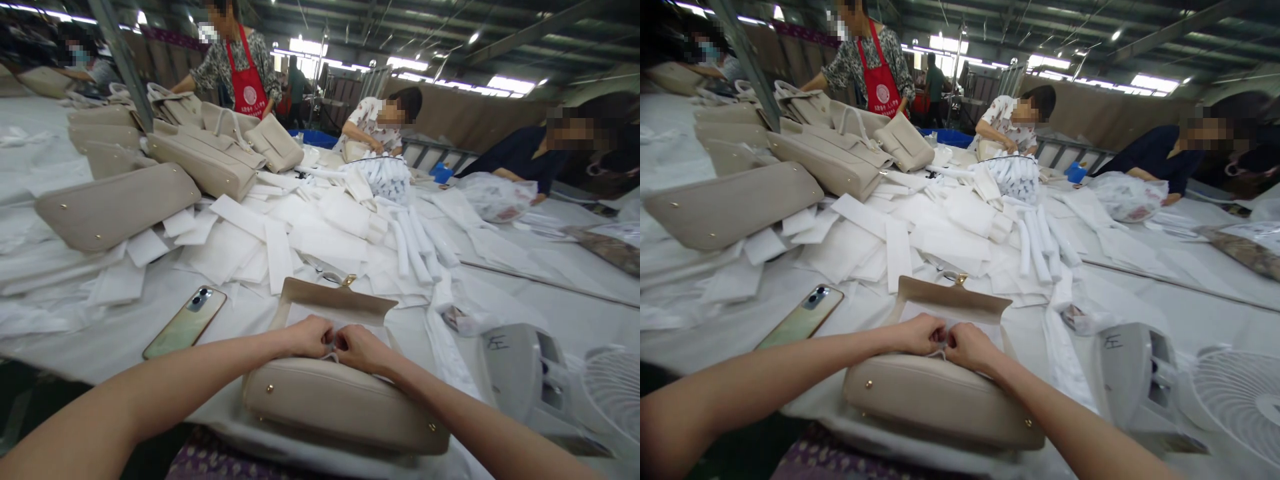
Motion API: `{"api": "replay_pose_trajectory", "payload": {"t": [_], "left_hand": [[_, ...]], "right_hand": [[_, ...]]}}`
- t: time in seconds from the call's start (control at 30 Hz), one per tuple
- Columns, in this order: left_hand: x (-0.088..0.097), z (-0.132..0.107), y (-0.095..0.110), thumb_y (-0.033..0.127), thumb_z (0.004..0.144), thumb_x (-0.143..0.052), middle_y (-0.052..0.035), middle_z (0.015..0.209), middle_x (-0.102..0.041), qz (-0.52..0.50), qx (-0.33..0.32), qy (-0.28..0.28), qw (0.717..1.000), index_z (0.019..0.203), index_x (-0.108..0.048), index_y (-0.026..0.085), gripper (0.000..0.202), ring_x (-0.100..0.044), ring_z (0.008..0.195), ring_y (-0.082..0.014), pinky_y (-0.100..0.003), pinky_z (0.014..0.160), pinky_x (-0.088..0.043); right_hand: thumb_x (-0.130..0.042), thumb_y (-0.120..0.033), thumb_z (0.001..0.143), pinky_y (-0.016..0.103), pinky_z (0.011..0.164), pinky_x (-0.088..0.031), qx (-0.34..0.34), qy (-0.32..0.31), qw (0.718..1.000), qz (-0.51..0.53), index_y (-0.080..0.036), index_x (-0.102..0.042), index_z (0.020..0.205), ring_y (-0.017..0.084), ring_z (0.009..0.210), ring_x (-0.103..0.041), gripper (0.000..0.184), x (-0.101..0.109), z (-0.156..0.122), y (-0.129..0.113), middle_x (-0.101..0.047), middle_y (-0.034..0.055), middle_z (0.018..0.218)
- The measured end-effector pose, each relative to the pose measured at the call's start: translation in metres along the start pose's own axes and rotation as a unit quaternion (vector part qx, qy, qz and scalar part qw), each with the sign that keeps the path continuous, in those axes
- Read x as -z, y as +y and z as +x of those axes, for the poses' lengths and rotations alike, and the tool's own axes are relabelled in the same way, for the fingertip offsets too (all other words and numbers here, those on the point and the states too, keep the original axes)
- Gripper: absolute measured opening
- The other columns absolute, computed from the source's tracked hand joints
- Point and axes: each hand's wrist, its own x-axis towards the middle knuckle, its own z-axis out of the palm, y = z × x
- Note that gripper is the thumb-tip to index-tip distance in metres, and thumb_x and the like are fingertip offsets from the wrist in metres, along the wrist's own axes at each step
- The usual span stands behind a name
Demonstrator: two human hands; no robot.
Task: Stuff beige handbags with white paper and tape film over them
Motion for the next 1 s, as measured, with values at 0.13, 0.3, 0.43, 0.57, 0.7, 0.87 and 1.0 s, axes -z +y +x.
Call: {"api": "replay_pose_trajectory", "payload": {"t": [0.13, 0.3, 0.43, 0.57, 0.7, 0.87, 1.0], "left_hand": [[-0.003, 0.002, -0.002, 0.019, 0.069, -0.057, -0.0081, 0.083, -0.066, 0.016, -0.014, 0.013, 1.0, 0.083, -0.06, 0.015, 0.015, -0.061, 0.08, -0.0232, -0.027, 0.065, -0.043], [-0.004, 0.003, -0.004, 0.017, 0.068, -0.056, -0.0111, 0.09, -0.067, 0.022, -0.014, 0.02, 0.999, 0.088, -0.059, 0.014, 0.02, -0.062, 0.086, -0.0258, -0.029, 0.069, -0.045], [-0.004, 0.003, -0.006, 0.017, 0.068, -0.057, -0.0109, 0.093, -0.067, 0.021, -0.006, 0.023, 1.0, 0.09, -0.059, 0.014, 0.023, -0.062, 0.088, -0.0257, -0.028, 0.069, -0.045], [-0.002, 0.0, -0.005, 0.02, 0.07, -0.057, -0.0101, 0.091, -0.066, 0.023, 0.008, 0.025, 0.999, 0.092, -0.059, 0.014, 0.023, -0.061, 0.085, -0.0245, -0.028, 0.067, -0.045], [0.001, -0.002, -0.003, 0.023, 0.073, -0.056, -0.0067, 0.088, -0.066, 0.022, 0.029, 0.016, 0.999, 0.092, -0.06, 0.015, 0.021, -0.06, 0.081, -0.0217, -0.026, 0.067, -0.045], [0.003, 0.0, 0.0, 0.021, 0.077, -0.049, -0.0039, 0.086, -0.065, 0.019, 0.044, 0.005, 0.999, 0.089, -0.062, 0.017, 0.018, -0.059, 0.081, -0.0186, -0.026, 0.07, -0.045], [0.003, -0.001, 0.001, 0.021, 0.079, -0.048, -0.0047, 0.089, -0.065, 0.02, 0.042, 0.006, 0.999, 0.092, -0.061, 0.017, 0.019, -0.059, 0.084, -0.019, -0.026, 0.072, -0.045]], "right_hand": [[-0.053, -0.026, 0.075, 0.028, 0.058, -0.04, -0.014, -0.003, 0.996, -0.092, -0.016, -0.068, 0.083, 0.025, 0.076, -0.063, 0.02, -0.001, 0.001, -0.015, -0.068, 0.0118, 0.08], [-0.049, -0.014, 0.074, 0.03, 0.066, -0.045, -0.026, 0.006, 0.991, -0.128, -0.013, -0.068, 0.09, 0.027, 0.083, -0.064, 0.024, -0.005, 0.003, -0.025, -0.068, 0.0149, 0.086], [-0.049, -0.015, 0.074, 0.031, 0.065, -0.045, -0.033, 0.017, 0.992, -0.117, -0.012, -0.068, 0.092, 0.028, 0.082, -0.064, 0.026, -0.007, 0.008, -0.024, -0.068, 0.0163, 0.085], [-0.049, -0.018, 0.076, 0.029, 0.065, -0.043, -0.025, 0.027, 0.995, -0.094, -0.013, -0.067, 0.091, 0.026, 0.081, -0.063, 0.024, -0.011, 0.011, -0.016, -0.068, 0.0144, 0.087], [-0.045, -0.019, 0.078, 0.024, 0.061, -0.04, 0.079, 0.01, 0.996, 0.033, -0.017, -0.066, 0.078, 0.017, 0.067, -0.056, 0.021, -0.011, 0.008, 0.003, -0.065, 0.0035, 0.073], [-0.046, -0.027, 0.075, 0.022, 0.05, -0.029, 0.064, -0.025, 0.982, 0.178, -0.017, -0.056, 0.058, 0.01, 0.05, -0.036, 0.022, -0.008, -0.001, 0.019, -0.04, -0.0052, 0.05], [-0.048, -0.026, 0.07, 0.022, 0.05, -0.027, 0.063, -0.022, 0.977, 0.202, -0.017, -0.056, 0.057, 0.01, 0.053, -0.037, 0.018, -0.01, 0.001, 0.018, -0.04, -0.0054, 0.051]]}}
